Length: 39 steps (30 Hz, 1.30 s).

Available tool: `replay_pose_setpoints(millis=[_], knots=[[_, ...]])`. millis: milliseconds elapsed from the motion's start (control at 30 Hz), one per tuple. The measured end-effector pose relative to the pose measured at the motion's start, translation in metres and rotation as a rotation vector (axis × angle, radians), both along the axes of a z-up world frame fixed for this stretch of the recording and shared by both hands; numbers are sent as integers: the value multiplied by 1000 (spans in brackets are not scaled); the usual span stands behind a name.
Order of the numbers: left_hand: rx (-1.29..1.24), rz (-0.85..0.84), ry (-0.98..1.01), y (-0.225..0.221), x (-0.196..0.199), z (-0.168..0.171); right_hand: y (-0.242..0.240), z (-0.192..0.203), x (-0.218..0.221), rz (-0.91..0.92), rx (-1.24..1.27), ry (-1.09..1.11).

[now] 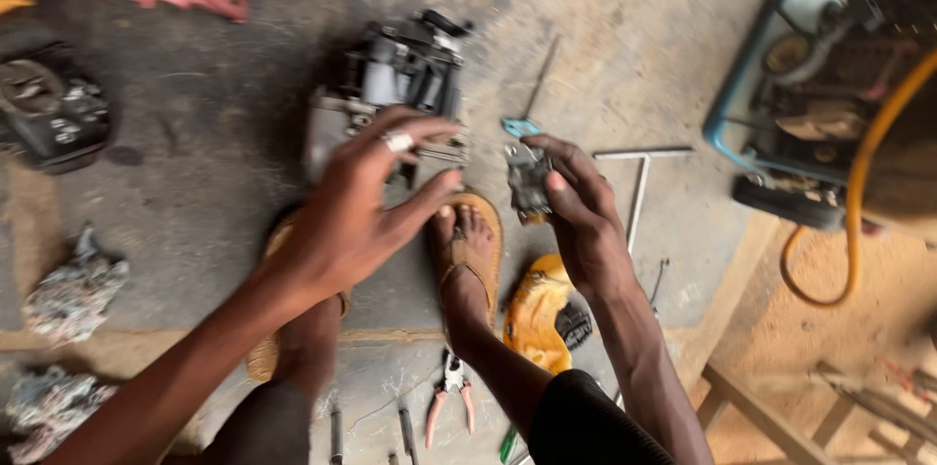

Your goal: The person uses a screwdriver to loosen and remove screws from a small engine component on the floor. They then detach a black plastic cover, inspect the internal parts, and place the cover aside while continuing to work on the engine assembly.

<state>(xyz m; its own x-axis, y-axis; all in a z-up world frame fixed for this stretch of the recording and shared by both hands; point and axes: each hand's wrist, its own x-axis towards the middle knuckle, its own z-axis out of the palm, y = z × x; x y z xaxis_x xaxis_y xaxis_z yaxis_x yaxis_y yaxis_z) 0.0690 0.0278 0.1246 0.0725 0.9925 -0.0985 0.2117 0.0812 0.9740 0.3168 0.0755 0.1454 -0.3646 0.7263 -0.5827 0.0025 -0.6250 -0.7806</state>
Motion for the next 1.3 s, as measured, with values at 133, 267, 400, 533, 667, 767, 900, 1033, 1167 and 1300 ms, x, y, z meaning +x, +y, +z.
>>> replay_pose_setpoints(millis=[133, 267, 400, 533, 667, 767, 900, 1033, 1167, 1300], knots=[[-128, -1, -242, 21, 0, -4, 27, -5, -51, 205, 268, -481], [30, 188, -246, 41, -11, -21, 53, -9, -76, 222, 421, -293], [145, 243, -65, 58, -34, -43, 73, -7, -94, 273, 442, -315], [217, 264, -29, 68, -46, -60, 76, -12, -106, 258, 409, -275], [268, 298, -8, 69, -48, -68, 73, -18, -116, 246, 413, -312], [297, 321, -21, 70, -45, -74, 70, -19, -117, 265, 459, -348], [287, 322, -57, 69, -43, -79, 65, -21, -117, 254, 484, -355], [283, 318, -36, 70, -43, -82, 62, -24, -121, 227, 484, -345], [269, 317, -21, 68, -42, -86, 56, -23, -123, 228, 502, -383], [103, 270, -56, 70, -41, -88, 57, -20, -125, 181, 446, -336]])
